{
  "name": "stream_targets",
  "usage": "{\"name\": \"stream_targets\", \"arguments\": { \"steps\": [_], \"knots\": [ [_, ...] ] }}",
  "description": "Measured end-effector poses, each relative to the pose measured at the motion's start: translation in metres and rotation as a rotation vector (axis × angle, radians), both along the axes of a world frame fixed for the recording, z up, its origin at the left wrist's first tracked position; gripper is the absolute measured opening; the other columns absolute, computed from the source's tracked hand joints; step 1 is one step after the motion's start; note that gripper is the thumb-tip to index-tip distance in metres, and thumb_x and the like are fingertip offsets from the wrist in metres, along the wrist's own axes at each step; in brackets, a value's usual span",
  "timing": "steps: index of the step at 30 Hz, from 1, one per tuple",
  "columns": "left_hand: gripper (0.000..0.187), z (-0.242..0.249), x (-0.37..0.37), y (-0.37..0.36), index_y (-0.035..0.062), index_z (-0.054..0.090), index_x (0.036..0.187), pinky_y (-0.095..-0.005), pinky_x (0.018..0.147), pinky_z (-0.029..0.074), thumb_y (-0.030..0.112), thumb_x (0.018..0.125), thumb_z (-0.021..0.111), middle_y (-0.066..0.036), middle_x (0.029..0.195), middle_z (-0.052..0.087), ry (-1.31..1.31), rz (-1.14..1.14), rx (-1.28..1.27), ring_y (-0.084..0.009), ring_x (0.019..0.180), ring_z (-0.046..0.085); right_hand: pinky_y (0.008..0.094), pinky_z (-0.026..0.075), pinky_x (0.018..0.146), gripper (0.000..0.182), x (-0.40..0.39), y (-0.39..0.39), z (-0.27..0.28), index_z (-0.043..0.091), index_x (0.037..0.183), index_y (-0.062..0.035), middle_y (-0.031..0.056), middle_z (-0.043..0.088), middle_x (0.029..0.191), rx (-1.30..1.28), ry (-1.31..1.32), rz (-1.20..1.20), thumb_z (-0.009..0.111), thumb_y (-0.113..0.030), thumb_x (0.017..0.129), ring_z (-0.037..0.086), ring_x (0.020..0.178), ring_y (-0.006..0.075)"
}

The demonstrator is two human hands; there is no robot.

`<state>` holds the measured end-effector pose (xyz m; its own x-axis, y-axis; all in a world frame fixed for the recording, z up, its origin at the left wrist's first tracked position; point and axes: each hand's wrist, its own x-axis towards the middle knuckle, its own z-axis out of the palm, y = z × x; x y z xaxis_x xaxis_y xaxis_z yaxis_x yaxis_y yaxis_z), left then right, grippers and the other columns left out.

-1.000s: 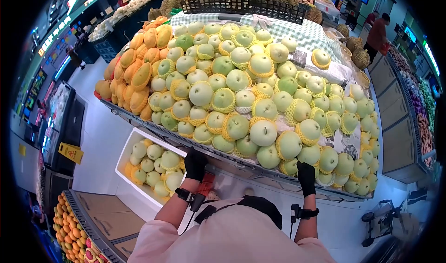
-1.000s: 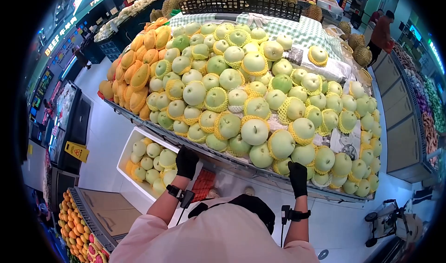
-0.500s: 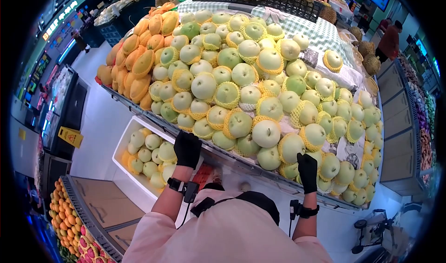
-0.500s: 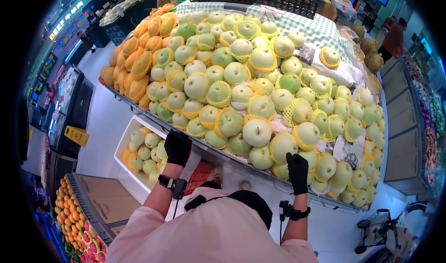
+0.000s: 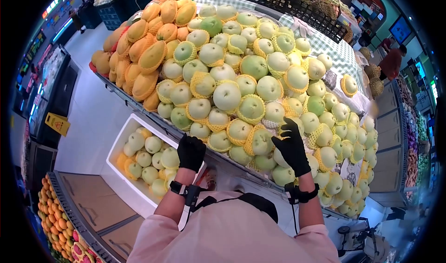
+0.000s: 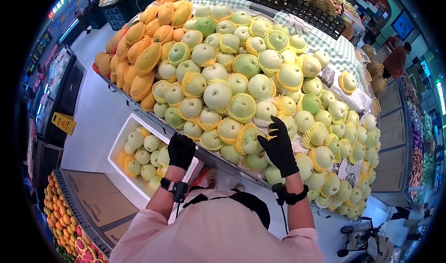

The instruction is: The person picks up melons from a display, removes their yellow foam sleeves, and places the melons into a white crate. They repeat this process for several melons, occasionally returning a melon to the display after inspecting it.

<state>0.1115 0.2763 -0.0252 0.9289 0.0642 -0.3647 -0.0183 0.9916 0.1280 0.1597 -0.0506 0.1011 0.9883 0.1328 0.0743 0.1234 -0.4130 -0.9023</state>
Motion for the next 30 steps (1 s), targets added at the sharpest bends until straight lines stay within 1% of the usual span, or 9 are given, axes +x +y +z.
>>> {"name": "stream_targets", "arguments": {
  "steps": [1,4,5,12,16,20,21,25,30],
  "knots": [
    [0.038,-0.004,-0.001,0.006,0.0146,0.041,0.061,-0.0310,0.053,0.033,0.031,0.095,0.044,-0.001,0.058,0.036,0.022,-0.003,0.010,-0.0181,0.055,0.038,0.0312,0.049,0.079,0.074,0.007,0.015,0.003,0.039,0.136,-0.0120,0.0086,0.050,0.117,-0.056,-0.058,0.042,0.078,-0.011,0.074,0.052,0.100,0.0187],
    [0.039,-0.017,-0.005,0.022,0.0157,0.040,0.060,-0.0333,0.056,0.035,0.032,0.095,0.044,-0.001,0.059,0.037,-0.008,-0.012,0.061,-0.0186,0.057,0.040,0.0375,0.046,0.088,0.074,0.035,0.058,-0.003,0.039,0.135,-0.0090,0.0135,0.048,0.124,-0.214,-0.238,0.141,0.079,-0.015,0.072,0.050,0.112,0.0270],
    [0.039,-0.019,-0.007,0.027,0.0158,0.040,0.060,-0.0335,0.056,0.035,0.032,0.095,0.044,-0.001,0.059,0.037,-0.009,-0.008,0.057,-0.0187,0.057,0.040,0.0427,0.041,0.097,0.075,0.045,0.070,-0.005,0.039,0.134,-0.0063,0.0177,0.047,0.128,-0.238,-0.265,0.190,0.079,-0.019,0.072,0.045,0.120,0.0344],
    [0.043,-0.007,-0.017,0.051,0.0147,0.037,0.058,-0.0313,0.054,0.032,0.033,0.097,0.042,-0.001,0.058,0.033,0.116,0.077,-0.041,-0.0183,0.055,0.036,0.0441,0.034,0.104,0.070,0.085,0.157,-0.005,0.042,0.131,-0.0057,0.0220,0.046,0.127,-0.404,-0.445,0.289,0.077,-0.019,0.072,0.042,0.120,0.0395],
    [0.034,-0.024,-0.024,0.067,0.0158,0.041,0.065,-0.0305,0.055,0.034,0.029,0.096,0.045,0.000,0.064,0.039,0.000,0.093,-0.010,-0.0164,0.061,0.041,0.0459,0.036,0.103,0.069,0.116,0.202,-0.019,0.042,0.131,-0.0035,0.0259,0.043,0.131,-0.381,-0.559,0.323,0.076,-0.019,0.073,0.042,0.122,0.0410],
    [0.033,-0.033,-0.031,0.080,0.0161,0.041,0.066,-0.0308,0.055,0.035,0.028,0.096,0.044,0.000,0.064,0.040,-0.002,0.100,0.032,-0.0166,0.062,0.042,0.0472,0.038,0.101,0.074,0.138,0.242,-0.022,0.038,0.133,-0.0008,0.0296,0.041,0.131,-0.594,-0.502,0.253,0.075,-0.026,0.074,0.042,0.121,0.0439],
    [0.033,-0.034,-0.034,0.082,0.0162,0.041,0.065,-0.0307,0.055,0.035,0.027,0.096,0.044,0.000,0.063,0.039,0.000,0.099,0.026,-0.0167,0.061,0.041,0.0479,0.042,0.093,0.078,0.146,0.249,-0.028,0.038,0.134,-0.0031,0.0280,0.045,0.127,-0.698,-0.564,0.227,0.075,-0.035,0.073,0.049,0.112,0.0422],
    [0.038,-0.033,-0.043,0.088,0.0157,0.039,0.061,-0.0292,0.052,0.034,0.028,0.096,0.044,0.000,0.058,0.036,0.010,0.112,0.008,-0.0162,0.056,0.039,0.0462,0.050,0.077,0.092,0.152,0.277,-0.017,0.035,0.139,-0.0045,0.0234,0.056,0.112,-1.007,-0.405,0.240,0.074,-0.050,0.069,0.060,0.091,0.0379],
    [0.032,-0.044,-0.050,0.090,0.0185,0.045,0.065,-0.0298,0.052,0.033,0.030,0.095,0.045,0.002,0.059,0.038,0.061,0.156,-0.067,-0.0151,0.057,0.041,0.0467,0.050,0.073,0.081,0.164,0.289,-0.027,0.042,0.128,-0.0067,0.0204,0.056,0.106,-1.061,-0.310,0.213,0.079,-0.041,0.064,0.060,0.091,0.0356]
  ]
}}
